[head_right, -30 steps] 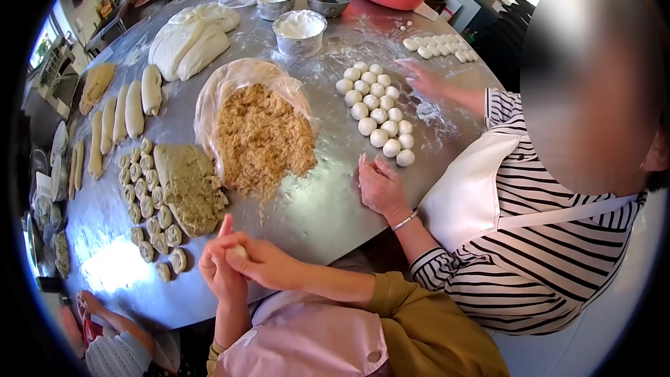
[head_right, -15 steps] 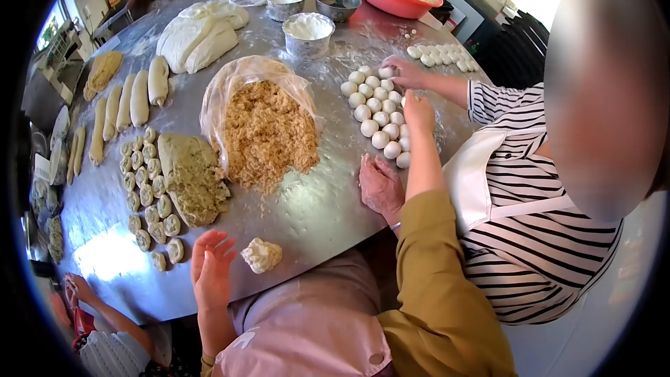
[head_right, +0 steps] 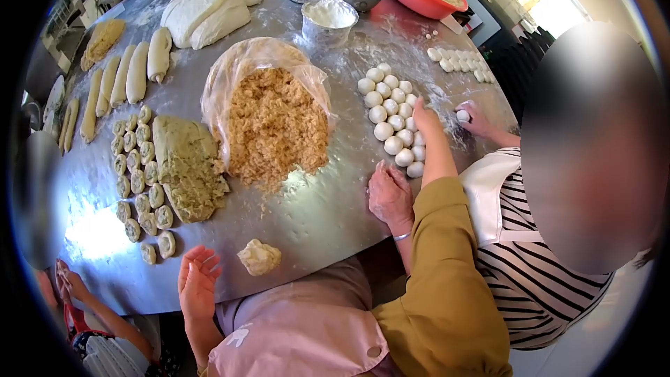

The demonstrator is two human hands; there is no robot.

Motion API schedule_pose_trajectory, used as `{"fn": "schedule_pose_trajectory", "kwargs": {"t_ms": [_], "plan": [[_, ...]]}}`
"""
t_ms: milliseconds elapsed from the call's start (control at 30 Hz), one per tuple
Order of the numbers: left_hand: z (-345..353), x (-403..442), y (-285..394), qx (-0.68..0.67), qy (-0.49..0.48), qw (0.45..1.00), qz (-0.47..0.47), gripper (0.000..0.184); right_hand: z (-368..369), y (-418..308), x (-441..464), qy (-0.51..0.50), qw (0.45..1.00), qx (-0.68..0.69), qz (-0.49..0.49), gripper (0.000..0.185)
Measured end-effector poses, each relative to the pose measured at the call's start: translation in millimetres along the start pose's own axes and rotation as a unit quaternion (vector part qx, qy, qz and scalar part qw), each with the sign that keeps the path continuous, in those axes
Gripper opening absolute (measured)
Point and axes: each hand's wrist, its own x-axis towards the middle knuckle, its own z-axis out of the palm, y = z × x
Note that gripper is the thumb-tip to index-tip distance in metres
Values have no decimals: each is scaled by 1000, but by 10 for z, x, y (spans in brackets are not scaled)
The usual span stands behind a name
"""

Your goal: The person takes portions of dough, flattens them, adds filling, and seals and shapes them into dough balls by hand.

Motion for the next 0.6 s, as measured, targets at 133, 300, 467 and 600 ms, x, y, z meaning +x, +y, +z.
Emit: {"fn": "schedule_pose_trajectory", "kwargs": {"t_ms": [133, 300, 467, 600], "plan": [[6, 45, 56, -21, -4, 1000, 8, 33, -106, 26, -84, 37, 996, 82, 0, 77], [-333, 48, 53, 19, 129, 983, 130, 27, -413, -792, -1671, 112, 980, 109, -119, 65], [-704, 87, 14, 232, 355, 870, 252, 29, -42, -1393, -2602, 87, 878, 185, -432, 37], [-726, 48, 18, 401, 458, 762, 220, 38, 261, -1641, -3228, -4, 841, 188, -508, 32]]}}
